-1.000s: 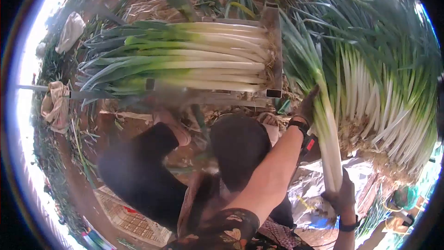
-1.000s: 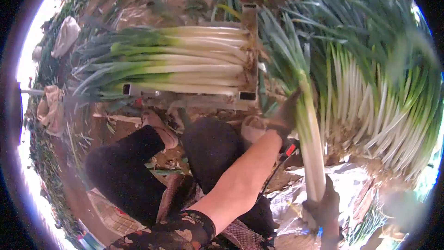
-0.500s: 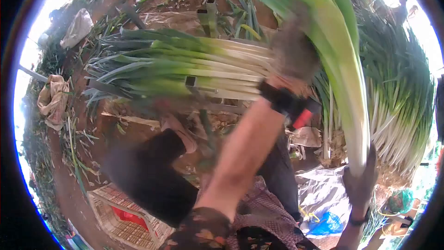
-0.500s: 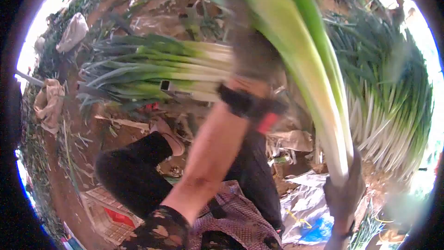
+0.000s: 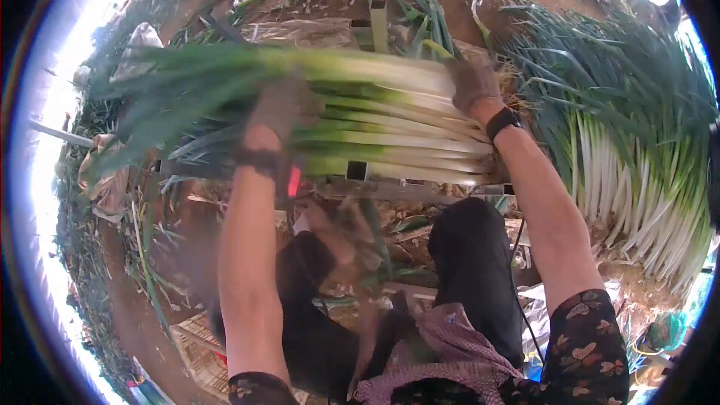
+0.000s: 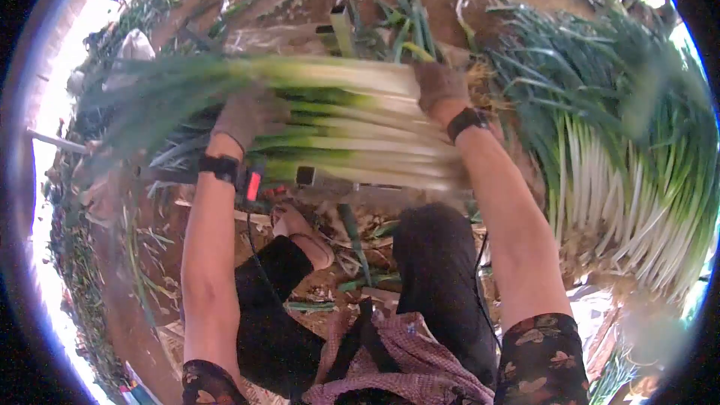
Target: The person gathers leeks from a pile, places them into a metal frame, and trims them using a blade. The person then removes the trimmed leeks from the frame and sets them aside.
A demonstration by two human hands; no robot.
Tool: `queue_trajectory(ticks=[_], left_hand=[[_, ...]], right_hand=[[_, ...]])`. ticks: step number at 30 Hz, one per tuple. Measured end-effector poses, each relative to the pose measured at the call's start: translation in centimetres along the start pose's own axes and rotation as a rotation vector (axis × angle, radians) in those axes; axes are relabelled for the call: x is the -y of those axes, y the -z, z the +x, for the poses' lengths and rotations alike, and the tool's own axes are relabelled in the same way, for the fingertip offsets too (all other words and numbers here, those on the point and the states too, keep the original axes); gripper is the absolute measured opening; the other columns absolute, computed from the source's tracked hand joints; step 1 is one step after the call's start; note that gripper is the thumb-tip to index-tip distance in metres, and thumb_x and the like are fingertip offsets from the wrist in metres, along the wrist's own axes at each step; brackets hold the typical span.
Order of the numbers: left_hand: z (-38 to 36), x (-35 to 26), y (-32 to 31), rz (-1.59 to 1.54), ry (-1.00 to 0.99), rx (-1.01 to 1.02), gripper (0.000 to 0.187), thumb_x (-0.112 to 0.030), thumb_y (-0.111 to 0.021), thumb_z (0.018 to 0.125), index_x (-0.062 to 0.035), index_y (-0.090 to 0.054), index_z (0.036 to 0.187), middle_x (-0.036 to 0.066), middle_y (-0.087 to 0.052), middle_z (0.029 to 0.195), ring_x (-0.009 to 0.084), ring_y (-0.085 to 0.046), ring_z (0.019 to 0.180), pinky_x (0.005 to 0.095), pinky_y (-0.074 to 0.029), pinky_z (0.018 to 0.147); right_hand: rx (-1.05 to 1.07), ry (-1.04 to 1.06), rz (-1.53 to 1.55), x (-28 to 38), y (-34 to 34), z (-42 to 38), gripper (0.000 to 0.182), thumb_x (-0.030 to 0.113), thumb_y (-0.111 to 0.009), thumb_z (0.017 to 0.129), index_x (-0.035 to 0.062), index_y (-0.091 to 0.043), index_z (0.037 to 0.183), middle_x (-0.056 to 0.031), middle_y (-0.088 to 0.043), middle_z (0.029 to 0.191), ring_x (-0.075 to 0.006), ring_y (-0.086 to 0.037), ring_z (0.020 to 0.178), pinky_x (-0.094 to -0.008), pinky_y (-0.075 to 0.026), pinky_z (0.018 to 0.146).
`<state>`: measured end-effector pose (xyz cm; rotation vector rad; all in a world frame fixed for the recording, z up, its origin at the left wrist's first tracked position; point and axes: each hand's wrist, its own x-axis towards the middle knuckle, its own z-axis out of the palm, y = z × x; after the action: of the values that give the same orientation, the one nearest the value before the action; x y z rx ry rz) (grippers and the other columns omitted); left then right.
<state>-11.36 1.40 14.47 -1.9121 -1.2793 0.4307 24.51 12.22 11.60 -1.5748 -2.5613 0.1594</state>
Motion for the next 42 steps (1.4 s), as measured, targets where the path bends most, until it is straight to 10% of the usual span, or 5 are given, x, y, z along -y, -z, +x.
queue_trajectory(ticks=[5,28,30,34,42], left_hand=[[5.4,-2.0,5.8,-1.067,0.677,0.153,0.059,-0.052,-0.058,0.089,-0.0119,-0.054,0.132,0.01,-0.06,0.131,0.0291,-0.047,0.129,0.0512,-0.03,0.108],[11.7,-1.7,-2.3,-0.723,0.278,0.352,0.059,-0.056,-0.045,0.093,-0.0198,-0.052,0.138,0.008,-0.044,0.148,0.0343,-0.035,0.139,0.062,-0.018,0.113],[11.2,-1.8,-2.5,-0.621,0.259,0.354,0.058,-0.055,-0.045,0.093,-0.0211,-0.05,0.14,0.007,-0.042,0.15,0.0341,-0.034,0.139,0.0614,-0.017,0.114],[10.9,-3.6,-4.1,-0.706,0.332,0.273,0.054,-0.052,-0.045,0.094,-0.0245,-0.049,0.14,0.007,-0.043,0.149,0.034,-0.034,0.14,0.0614,-0.016,0.114],[12.4,-4.9,-2.1,-0.806,0.348,0.363,0.048,-0.047,-0.036,0.097,-0.0235,-0.052,0.136,0.009,-0.051,0.142,0.0347,-0.045,0.131,0.0622,-0.027,0.106]], right_hand=[[0.201,-0.133,-0.215,-2.5,-4.2,2.0,0.051,0.009,-0.061,0.075,0.0118,-0.055,0.126,-0.0198,-0.066,0.111,-0.0369,-0.064,0.105,-0.046,-0.052,0.086],[0.12,0.121,-0.083,-0.3,-5.2,6.2,0.03,0.03,-0.05,0.093,0.0155,-0.061,0.117,-0.0165,-0.069,0.107,-0.0348,-0.066,0.101,-0.0471,-0.052,0.083],[-0.265,0.296,0.133,-1.6,-4.5,5.1,0.03,0.023,-0.052,0.092,0.0212,-0.062,0.12,-0.0113,-0.07,0.1,-0.0313,-0.068,0.092,-0.0449,-0.055,0.076],[0.145,0.02,-0.258,-1.0,-4.4,4.1,0.028,0.028,-0.052,0.092,0.0181,-0.064,0.115,-0.0142,-0.07,0.103,-0.0347,-0.067,0.095,-0.051,-0.053,0.077],[-0.151,-0.114,0.101,0.6,-8.0,2.7,0.036,0.035,-0.046,0.095,0.0131,-0.064,0.116,-0.0156,-0.05,0.138,-0.0377,-0.056,0.117,-0.0607,-0.031,0.102]])
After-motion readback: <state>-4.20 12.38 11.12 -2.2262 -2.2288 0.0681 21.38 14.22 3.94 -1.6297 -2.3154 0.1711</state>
